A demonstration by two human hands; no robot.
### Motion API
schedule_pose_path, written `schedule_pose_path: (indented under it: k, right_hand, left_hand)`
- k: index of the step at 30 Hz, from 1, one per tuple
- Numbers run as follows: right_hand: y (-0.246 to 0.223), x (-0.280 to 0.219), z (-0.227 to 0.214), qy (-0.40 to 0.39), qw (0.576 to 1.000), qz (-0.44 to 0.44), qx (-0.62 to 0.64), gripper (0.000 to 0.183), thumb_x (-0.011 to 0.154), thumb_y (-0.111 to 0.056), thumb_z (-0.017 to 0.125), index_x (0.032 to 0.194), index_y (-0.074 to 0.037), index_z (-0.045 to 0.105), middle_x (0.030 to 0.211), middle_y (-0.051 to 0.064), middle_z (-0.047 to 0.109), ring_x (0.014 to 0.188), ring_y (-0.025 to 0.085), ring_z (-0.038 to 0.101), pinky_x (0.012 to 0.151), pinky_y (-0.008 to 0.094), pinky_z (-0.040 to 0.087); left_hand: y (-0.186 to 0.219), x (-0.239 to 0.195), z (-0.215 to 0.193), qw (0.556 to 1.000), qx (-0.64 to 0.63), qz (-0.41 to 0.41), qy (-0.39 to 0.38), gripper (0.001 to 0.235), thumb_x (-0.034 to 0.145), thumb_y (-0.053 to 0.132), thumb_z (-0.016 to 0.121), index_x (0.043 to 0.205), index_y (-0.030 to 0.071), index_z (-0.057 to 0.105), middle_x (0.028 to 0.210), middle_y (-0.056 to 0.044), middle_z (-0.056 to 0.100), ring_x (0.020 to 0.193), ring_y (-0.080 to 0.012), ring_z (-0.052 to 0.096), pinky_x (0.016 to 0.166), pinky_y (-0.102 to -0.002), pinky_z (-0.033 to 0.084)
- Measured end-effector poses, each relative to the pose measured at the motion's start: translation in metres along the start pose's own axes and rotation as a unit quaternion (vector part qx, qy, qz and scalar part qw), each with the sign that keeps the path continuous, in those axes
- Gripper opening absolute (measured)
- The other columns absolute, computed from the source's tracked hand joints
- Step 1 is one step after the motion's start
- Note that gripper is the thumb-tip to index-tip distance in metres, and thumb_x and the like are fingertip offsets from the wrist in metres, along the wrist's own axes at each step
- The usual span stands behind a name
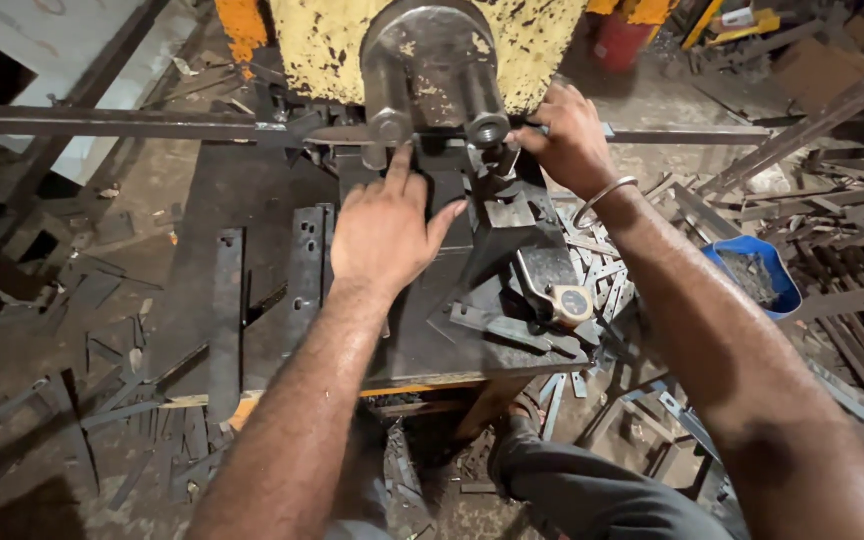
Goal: The recorder uses a industrial machine to bend and manipulate metal strips in a workshop.
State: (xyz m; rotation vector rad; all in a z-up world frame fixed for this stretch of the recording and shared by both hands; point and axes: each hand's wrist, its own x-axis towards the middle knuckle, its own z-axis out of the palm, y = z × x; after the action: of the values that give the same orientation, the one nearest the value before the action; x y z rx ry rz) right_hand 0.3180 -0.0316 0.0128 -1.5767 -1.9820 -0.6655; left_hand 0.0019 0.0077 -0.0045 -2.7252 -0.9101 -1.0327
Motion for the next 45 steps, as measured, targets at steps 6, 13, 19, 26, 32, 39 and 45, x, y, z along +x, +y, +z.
schedule_pose_path:
  k: [6, 13, 19, 26, 32, 39, 45]
  right_hand:
    - [0.008, -0.002, 0.006, -0.011, 1.0, 0.015, -0.004, 0.024, 0.092, -0.025, 0.08, 0.093, -0.002, 0.074, 0.093, 0.015, 0.061, 0.097, 0.036, 0.059, 0.085, 0.048, 0.047]
    - [-0.02, 0.006, -0.009, 0.019, 1.0, 0.004, 0.013, 0.026, 0.097, -0.031, 0.076, 0.103, -0.007, 0.078, 0.107, 0.014, 0.065, 0.101, 0.035, 0.059, 0.084, 0.048, 0.045]
    - [-0.013, 0.009, -0.005, -0.042, 0.997, 0.065, -0.008, 0.039, 0.096, -0.048, 0.074, 0.097, -0.009, 0.077, 0.098, 0.014, 0.06, 0.099, 0.036, 0.056, 0.085, 0.05, 0.044]
    - [-0.02, 0.012, -0.007, -0.054, 0.994, 0.092, 0.006, 0.039, 0.093, -0.051, 0.072, 0.104, -0.015, 0.079, 0.098, 0.013, 0.06, 0.101, 0.035, 0.055, 0.086, 0.05, 0.041]
    - [-0.018, 0.009, -0.003, -0.058, 0.992, 0.105, -0.022, 0.043, 0.094, -0.052, 0.075, 0.099, -0.009, 0.077, 0.107, 0.012, 0.062, 0.109, 0.034, 0.054, 0.092, 0.048, 0.042]
    - [-0.014, 0.002, 0.003, -0.005, 0.999, 0.053, -0.003, 0.036, 0.094, -0.041, 0.078, 0.102, -0.007, 0.077, 0.107, 0.014, 0.063, 0.11, 0.035, 0.056, 0.088, 0.048, 0.042]
    - [-0.018, 0.002, -0.002, 0.02, 0.999, 0.034, -0.017, 0.034, 0.095, -0.039, 0.08, 0.101, -0.005, 0.076, 0.107, 0.014, 0.063, 0.109, 0.034, 0.057, 0.086, 0.047, 0.043]
  left_hand:
    - [0.001, -0.001, 0.002, 1.0, -0.008, 0.002, 0.015, 0.058, 0.098, 0.061, 0.057, 0.099, 0.004, 0.067, 0.145, -0.021, 0.057, 0.084, -0.0336, 0.071, 0.079, -0.045, 0.055]
    - [0.003, 0.005, -0.002, 1.0, 0.003, -0.015, -0.01, 0.063, 0.096, 0.063, 0.057, 0.103, 0.0, 0.068, 0.144, -0.023, 0.055, 0.089, -0.0332, 0.071, 0.076, -0.046, 0.055]
    - [0.004, 0.007, 0.0, 1.0, 0.015, -0.022, -0.012, 0.064, 0.095, 0.063, 0.058, 0.104, 0.001, 0.068, 0.145, -0.021, 0.055, 0.093, -0.0333, 0.071, 0.078, -0.047, 0.055]
    - [0.005, 0.0, -0.002, 0.999, 0.022, -0.006, 0.027, 0.059, 0.097, 0.06, 0.059, 0.103, 0.002, 0.069, 0.143, -0.02, 0.059, 0.087, -0.0336, 0.072, 0.076, -0.045, 0.055]
    - [0.008, -0.001, -0.005, 0.999, 0.032, 0.004, 0.018, 0.05, 0.099, 0.055, 0.061, 0.091, 0.007, 0.069, 0.097, -0.013, 0.065, 0.078, -0.0332, 0.068, 0.071, -0.046, 0.053]
    - [0.009, 0.001, -0.006, 0.999, 0.032, 0.001, 0.025, 0.049, 0.098, 0.053, 0.063, 0.084, 0.006, 0.068, 0.091, -0.013, 0.063, 0.076, -0.0339, 0.067, 0.07, -0.046, 0.052]
    - [0.009, 0.003, -0.005, 0.999, 0.017, 0.007, 0.039, 0.049, 0.098, 0.053, 0.063, 0.084, 0.006, 0.068, 0.091, -0.015, 0.064, 0.077, -0.034, 0.067, 0.07, -0.047, 0.052]
